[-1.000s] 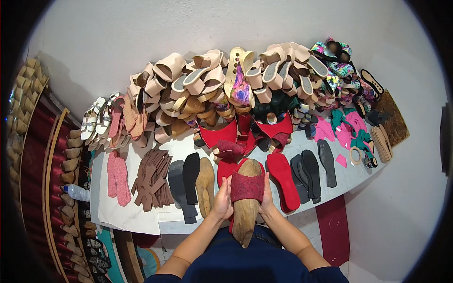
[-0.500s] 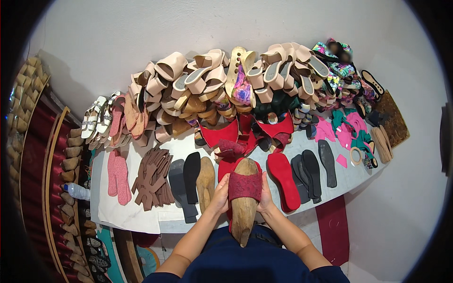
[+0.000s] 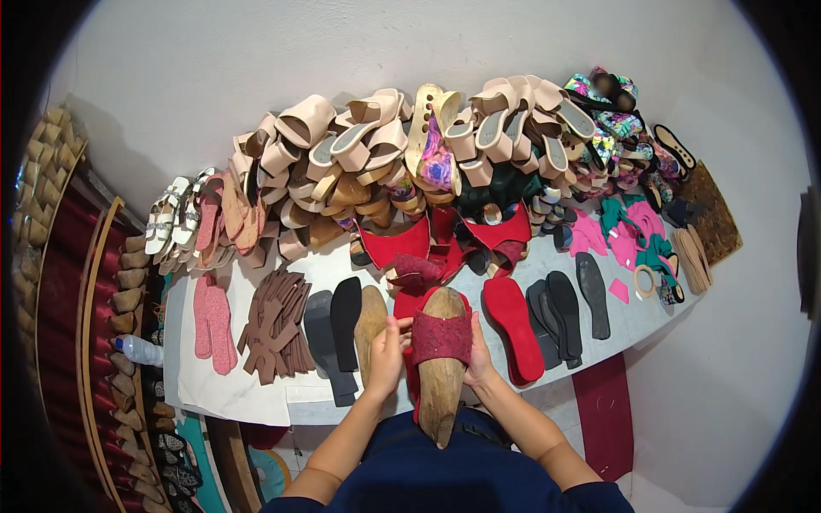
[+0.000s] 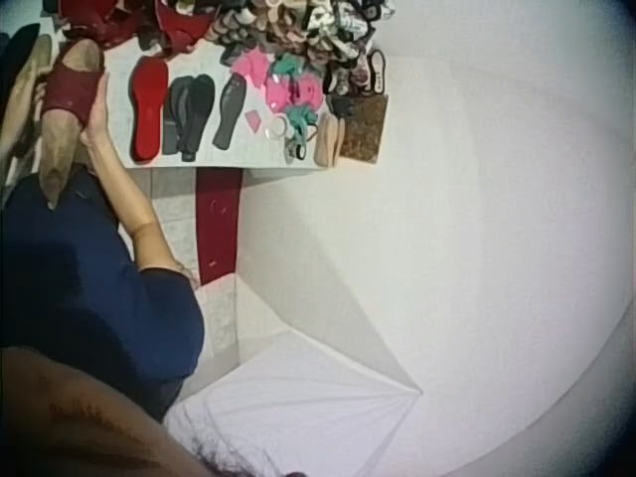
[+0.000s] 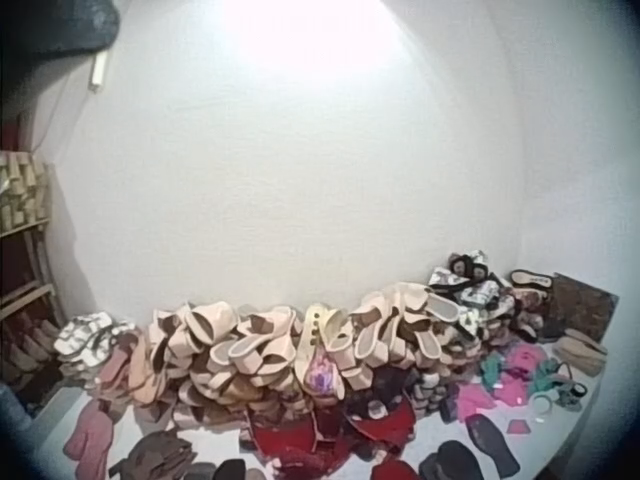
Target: Assembling shoe components by placing insoles and uppers onto a shoe last and securing them.
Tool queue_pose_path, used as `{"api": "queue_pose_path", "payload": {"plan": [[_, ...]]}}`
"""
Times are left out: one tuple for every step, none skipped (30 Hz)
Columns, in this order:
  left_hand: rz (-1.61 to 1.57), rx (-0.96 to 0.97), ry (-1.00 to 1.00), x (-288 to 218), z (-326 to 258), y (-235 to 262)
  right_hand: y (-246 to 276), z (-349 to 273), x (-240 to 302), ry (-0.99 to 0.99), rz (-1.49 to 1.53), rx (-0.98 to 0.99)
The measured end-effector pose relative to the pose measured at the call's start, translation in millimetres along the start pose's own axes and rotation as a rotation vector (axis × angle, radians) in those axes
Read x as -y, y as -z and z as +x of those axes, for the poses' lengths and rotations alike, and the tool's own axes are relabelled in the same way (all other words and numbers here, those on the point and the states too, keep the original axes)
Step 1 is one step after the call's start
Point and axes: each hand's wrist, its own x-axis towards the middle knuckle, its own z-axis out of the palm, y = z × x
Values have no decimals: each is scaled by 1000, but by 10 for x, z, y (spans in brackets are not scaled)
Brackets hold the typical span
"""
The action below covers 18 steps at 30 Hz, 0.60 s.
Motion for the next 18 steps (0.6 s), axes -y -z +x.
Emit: {"api": "queue_pose_path", "payload": {"plan": [[-60,-12,-17,-61,-37,-132,-20,7,-15,14,-24,-54],[-119,-29,-36,-101,-71,-226,-32,17,-40,22,-47,-106],[-118,-35,-37,-119,-95,-284,-30,21,-58,17,-46,-104],[-141,-38,-36,-132,-104,-344,-21,28,-60,20,-33,-111],[-164,-40,-36,-138,-105,-370,-16,30,-62,24,-20,-118],[-183,-34,-17,-97,-86,-348,-17,29,-69,23,-22,-119],[-185,-33,-17,-75,-78,-340,-16,24,-80,45,-13,-128],[-202,-37,-11,-60,-72,-333,-10,15,-89,67,-4,-137],[-219,-42,-5,-56,-68,-330,22,7,-102,67,-6,-138],[-219,-41,-4,-61,-68,-327,59,2,-122,138,-119,-185],[-281,-31,21,-73,-70,-324,91,-5,-134,208,-232,-232],[-342,-21,45,-80,-71,-322,120,-19,-137,208,-231,-232],[-341,-23,45,-73,-71,-310,107,-31,-131,254,-298,-234],[-344,-25,37,-60,-69,-295,88,-39,-128,299,-365,-235],[-348,-27,28,-54,-71,-283,60,-15,-124,298,-364,-234],[-347,-27,30,-52,-73,-277,-17,29,-96,455,-601,-310],[-340,-52,9,-53,-75,-270,-55,52,-80,611,-839,-385],[-333,-77,-12,-51,-76,-267,-31,40,-59,611,-838,-387]]}}
